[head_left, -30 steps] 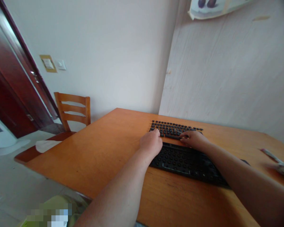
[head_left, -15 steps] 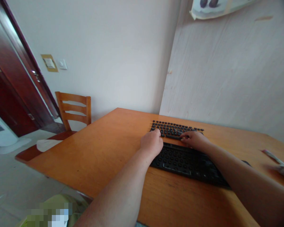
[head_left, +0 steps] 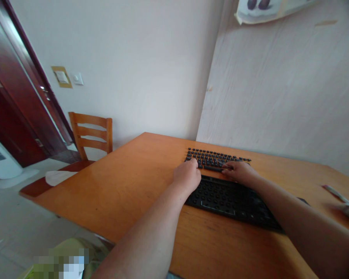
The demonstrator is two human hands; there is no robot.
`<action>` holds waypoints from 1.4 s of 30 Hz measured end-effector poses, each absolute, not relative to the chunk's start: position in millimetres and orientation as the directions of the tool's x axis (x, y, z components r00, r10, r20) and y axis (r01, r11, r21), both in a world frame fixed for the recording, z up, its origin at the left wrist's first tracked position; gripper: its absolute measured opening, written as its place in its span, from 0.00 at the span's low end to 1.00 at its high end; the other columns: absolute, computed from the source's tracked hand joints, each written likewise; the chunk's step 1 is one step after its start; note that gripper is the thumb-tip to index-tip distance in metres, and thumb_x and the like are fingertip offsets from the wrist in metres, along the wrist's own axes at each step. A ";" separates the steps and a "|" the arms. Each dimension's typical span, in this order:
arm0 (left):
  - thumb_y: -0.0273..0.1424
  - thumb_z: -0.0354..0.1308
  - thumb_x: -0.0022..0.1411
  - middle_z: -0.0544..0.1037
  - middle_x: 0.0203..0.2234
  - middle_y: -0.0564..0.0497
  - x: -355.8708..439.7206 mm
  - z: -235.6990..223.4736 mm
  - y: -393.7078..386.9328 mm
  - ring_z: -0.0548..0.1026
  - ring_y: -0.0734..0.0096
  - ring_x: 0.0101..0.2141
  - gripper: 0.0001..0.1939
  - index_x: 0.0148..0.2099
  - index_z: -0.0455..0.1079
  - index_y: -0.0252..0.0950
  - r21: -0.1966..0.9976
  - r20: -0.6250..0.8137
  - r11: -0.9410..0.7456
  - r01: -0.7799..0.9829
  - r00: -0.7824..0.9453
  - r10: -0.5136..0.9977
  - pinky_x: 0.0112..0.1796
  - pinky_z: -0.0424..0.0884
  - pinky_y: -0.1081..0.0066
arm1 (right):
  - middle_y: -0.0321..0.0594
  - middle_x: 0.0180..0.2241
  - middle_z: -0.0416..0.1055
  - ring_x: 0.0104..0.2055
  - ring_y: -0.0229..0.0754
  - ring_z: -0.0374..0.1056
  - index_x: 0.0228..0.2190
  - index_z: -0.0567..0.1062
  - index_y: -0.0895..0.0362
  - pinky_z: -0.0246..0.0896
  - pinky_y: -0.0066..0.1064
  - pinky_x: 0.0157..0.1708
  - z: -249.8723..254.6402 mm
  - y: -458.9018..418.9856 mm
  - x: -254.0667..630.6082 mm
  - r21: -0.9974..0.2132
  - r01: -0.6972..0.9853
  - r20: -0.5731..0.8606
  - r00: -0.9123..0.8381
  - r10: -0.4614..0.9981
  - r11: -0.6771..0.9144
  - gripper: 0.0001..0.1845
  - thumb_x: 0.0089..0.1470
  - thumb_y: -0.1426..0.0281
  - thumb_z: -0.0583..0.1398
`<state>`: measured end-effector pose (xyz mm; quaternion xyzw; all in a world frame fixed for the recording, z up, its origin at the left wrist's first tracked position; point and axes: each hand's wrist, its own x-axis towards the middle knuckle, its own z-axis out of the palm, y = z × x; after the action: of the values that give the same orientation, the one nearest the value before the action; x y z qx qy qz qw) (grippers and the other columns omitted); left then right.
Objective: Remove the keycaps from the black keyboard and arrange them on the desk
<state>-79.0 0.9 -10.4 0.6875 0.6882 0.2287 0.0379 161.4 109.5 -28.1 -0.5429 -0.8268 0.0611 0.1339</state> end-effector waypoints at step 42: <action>0.28 0.50 0.62 0.79 0.38 0.49 -78.5 -9.2 -4.5 0.75 0.68 0.37 0.09 0.42 0.70 0.39 0.430 0.301 -0.098 0.897 -0.040 0.953 0.35 0.66 0.73 | 0.33 0.20 0.67 0.17 0.31 0.57 0.35 0.73 0.58 0.50 0.23 0.16 3.0 11.9 221.4 -0.928 -0.006 0.342 0.379 0.860 0.371 0.21 0.53 0.51 0.59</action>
<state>-78.5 -4.5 -9.2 0.6908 0.6697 0.2679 0.0517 221.4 11.9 3.0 -0.4642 -0.4600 0.3142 0.6886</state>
